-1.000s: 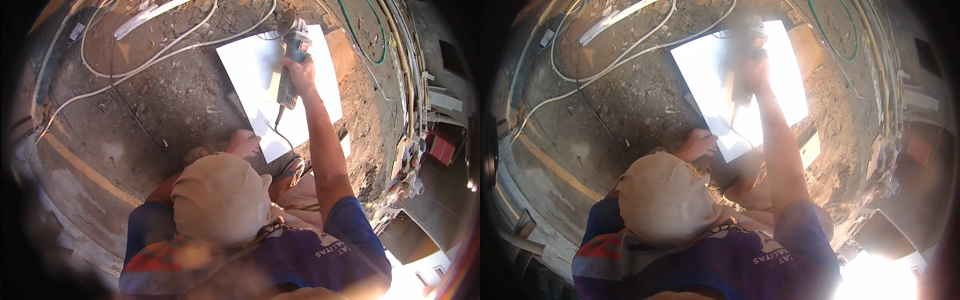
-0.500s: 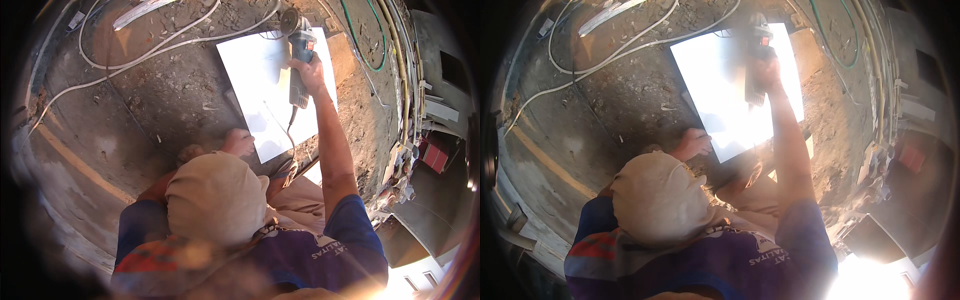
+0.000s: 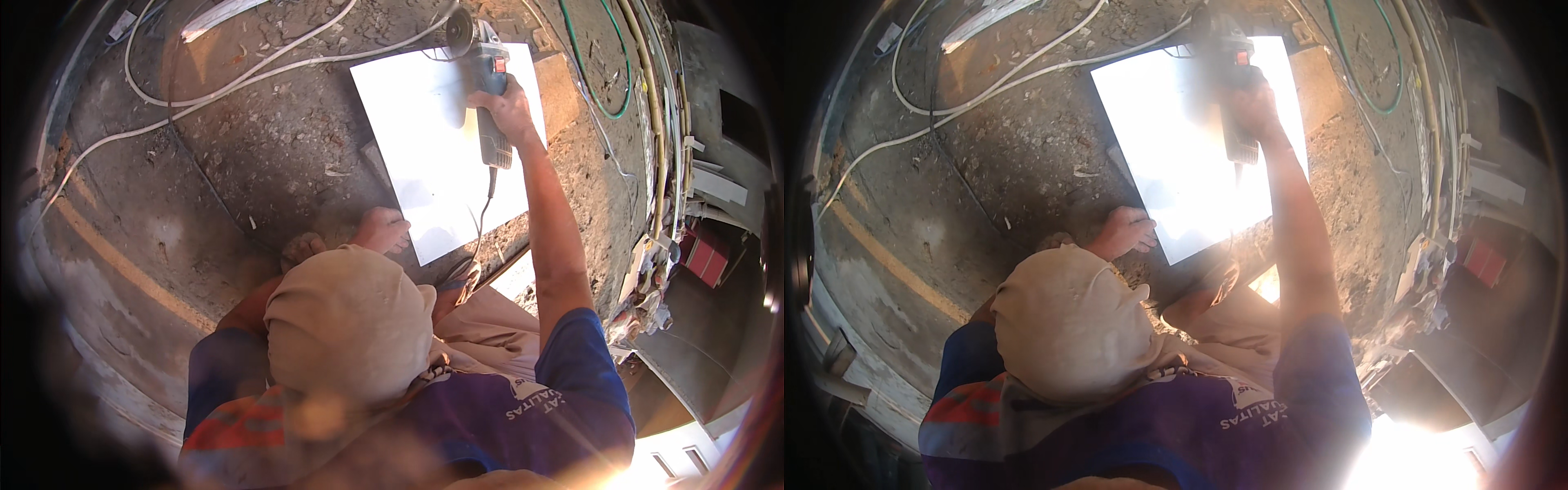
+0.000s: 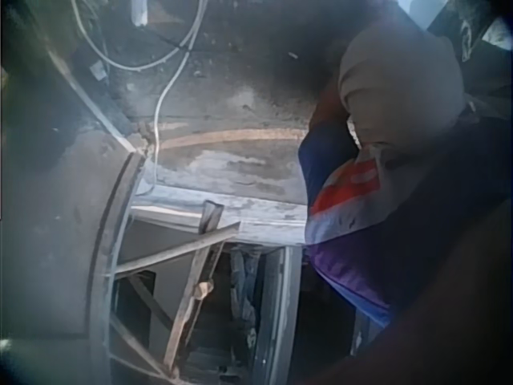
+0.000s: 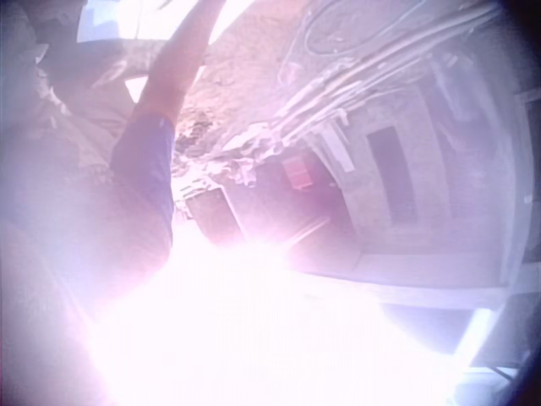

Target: The person uses an angle grinder to cut a white rectangular tile placed on the ground. They hold the tile with their left hand and operate the grinder with their right hand, cutting along a marked line.

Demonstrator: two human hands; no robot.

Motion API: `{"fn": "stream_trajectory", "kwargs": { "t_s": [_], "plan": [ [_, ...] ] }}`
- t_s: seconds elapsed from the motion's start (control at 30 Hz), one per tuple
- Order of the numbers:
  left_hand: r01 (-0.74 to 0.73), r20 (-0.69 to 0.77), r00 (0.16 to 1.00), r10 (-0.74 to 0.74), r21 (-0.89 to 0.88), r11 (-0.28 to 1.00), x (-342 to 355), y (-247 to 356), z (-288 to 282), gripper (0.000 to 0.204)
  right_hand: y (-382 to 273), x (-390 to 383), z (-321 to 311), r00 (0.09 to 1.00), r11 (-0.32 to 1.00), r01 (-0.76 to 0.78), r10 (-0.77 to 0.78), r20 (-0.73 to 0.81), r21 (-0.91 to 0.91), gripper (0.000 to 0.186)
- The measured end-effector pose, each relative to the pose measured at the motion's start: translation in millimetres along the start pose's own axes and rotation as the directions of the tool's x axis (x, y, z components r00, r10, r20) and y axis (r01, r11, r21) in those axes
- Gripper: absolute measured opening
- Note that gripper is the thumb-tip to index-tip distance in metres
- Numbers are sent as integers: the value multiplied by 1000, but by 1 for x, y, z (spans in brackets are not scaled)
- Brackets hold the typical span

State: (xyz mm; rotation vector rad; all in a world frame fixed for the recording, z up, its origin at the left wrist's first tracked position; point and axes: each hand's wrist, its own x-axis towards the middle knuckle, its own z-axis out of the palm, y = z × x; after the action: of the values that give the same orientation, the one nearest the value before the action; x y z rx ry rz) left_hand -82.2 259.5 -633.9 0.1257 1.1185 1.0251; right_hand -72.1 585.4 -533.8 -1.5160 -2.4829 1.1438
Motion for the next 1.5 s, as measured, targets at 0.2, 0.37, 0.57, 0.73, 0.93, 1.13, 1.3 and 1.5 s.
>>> {"fn": "stream_trajectory", "kwargs": {
  "t_s": [0.2,0.37,0.57,0.73,0.93,1.13,1.3,1.5],
  "plan": [
    [0,-8,1000,0,39,999,1,1,0,26,-11,-9,-3,1000,998,-2,3,7,-62,71],
    [-1,-5,1000,1,37,999,0,-1,-2,27,-10,-15,-2,1000,999,26,-26,10,-39,71],
    [-10,6,1000,10,42,999,2,4,-1,27,13,-4,2,998,997,48,-50,-32,-63,68],
    [23,9,1000,-23,-2,1000,-1,-3,-1,27,3,-3,11,995,995,90,-89,-43,30,66],
    [-2,11,1000,1,15,1000,5,-3,-2,27,-4,-3,8,994,994,107,-107,-24,-19,65],
    [14,7,1000,-14,12,1000,1,1,0,26,-7,-3,2,997,995,79,-78,12,-59,67],
    [16,3,1000,-17,35,999,2,1,0,26,-17,-2,-3,996,995,76,-72,45,-71,67],
    [22,-2,1000,-22,43,999,1,3,-1,26,-30,-4,-6,994,991,93,-87,70,-91,69]
  ]
}}
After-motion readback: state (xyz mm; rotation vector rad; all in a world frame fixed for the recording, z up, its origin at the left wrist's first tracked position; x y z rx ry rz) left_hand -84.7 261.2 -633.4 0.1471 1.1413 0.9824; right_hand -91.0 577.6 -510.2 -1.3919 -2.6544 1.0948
